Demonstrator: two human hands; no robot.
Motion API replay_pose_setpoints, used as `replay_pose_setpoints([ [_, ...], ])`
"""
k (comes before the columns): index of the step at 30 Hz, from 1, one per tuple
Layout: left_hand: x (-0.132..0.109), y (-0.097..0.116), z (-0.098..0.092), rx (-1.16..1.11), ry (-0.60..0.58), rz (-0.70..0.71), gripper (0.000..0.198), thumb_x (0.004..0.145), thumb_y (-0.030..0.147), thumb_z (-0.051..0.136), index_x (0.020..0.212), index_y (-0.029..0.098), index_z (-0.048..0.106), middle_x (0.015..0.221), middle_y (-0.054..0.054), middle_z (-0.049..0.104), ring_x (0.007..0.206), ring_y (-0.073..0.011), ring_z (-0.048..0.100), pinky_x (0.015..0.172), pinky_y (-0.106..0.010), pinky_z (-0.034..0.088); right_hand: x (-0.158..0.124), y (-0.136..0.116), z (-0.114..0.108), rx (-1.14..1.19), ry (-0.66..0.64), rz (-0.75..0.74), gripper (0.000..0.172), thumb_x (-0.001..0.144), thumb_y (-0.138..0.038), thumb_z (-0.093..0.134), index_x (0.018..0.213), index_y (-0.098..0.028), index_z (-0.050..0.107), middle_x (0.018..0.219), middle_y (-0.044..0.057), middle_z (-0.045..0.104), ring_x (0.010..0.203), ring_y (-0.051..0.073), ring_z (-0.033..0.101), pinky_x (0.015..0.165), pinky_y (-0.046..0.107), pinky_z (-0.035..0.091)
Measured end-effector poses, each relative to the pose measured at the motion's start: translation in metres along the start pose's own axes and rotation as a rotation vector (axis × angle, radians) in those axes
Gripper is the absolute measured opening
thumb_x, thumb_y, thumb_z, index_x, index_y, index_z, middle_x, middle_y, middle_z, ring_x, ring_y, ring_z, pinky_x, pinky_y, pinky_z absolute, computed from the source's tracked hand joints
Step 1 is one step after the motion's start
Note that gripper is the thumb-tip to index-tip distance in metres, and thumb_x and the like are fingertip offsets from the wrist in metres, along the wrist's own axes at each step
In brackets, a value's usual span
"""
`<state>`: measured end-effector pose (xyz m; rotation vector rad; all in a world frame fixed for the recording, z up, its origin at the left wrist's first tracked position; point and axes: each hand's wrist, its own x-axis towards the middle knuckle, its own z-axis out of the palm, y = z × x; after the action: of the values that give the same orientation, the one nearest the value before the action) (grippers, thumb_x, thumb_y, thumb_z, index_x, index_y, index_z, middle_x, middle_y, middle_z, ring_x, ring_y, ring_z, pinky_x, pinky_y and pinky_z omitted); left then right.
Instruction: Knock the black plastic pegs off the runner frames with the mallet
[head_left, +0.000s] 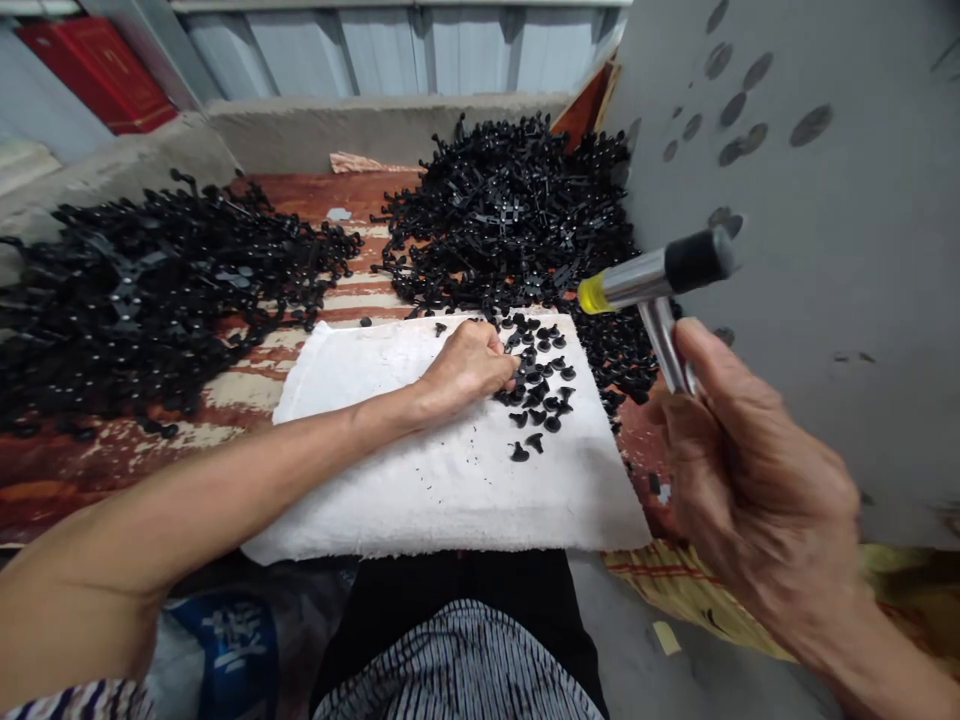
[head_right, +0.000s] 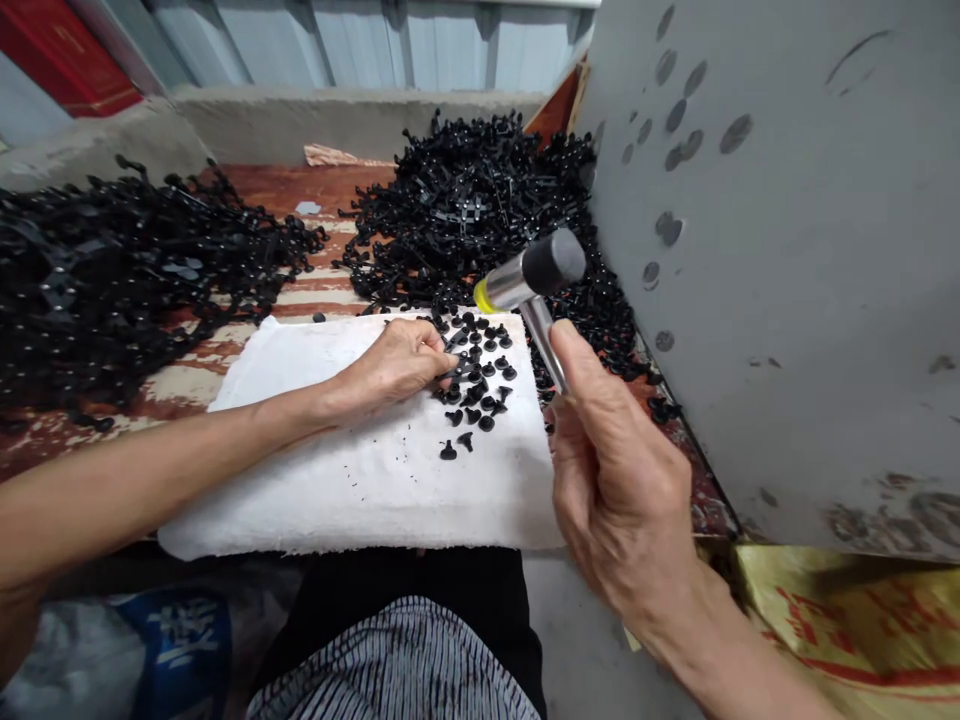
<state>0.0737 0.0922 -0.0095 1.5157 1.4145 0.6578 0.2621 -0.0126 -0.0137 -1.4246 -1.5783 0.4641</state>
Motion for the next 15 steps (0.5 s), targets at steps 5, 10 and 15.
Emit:
replay_pose_setpoints([
  [5,0.003,-0.003,-0.001,0.02,-0.002,0.041,0.016,0.071,0.011,0.061,0.064,0.018,0.048,0.057,-0.004,0.063,0.041,-0.0061,0.037,0.041,-0.021,0.021,-0.003,0.007,0.003,-0.284,-0.155,-0.159,0.049,0.091,-0.022,0.048,0.139,-0.025,0.057,0.097,0.01,0.072,0.078,0.026,0.068,0.078,0.048,0.058],
  [10,0.007,-0.009,0.0,0.013,0.002,0.05,0.015,0.072,0.012,0.06,0.066,0.018,0.048,0.057,-0.003,0.064,0.047,-0.0083,0.047,0.044,-0.02,0.028,-0.006,0.015,0.004,-0.345,-0.099,-0.199,0.049,0.091,-0.022,0.045,0.138,-0.025,0.057,0.102,0.01,0.072,0.073,0.022,0.067,0.068,0.039,0.058],
  [15,-0.003,-0.002,-0.002,-0.05,-0.066,0.01,0.014,0.077,0.012,0.058,0.072,0.019,0.046,0.059,-0.001,0.063,0.052,-0.0107,0.055,0.049,-0.021,0.036,-0.002,0.009,0.008,-0.012,0.028,0.056,0.046,0.091,-0.036,0.054,0.134,-0.024,0.059,0.082,0.005,0.068,0.059,0.015,0.06,0.057,0.03,0.055],
])
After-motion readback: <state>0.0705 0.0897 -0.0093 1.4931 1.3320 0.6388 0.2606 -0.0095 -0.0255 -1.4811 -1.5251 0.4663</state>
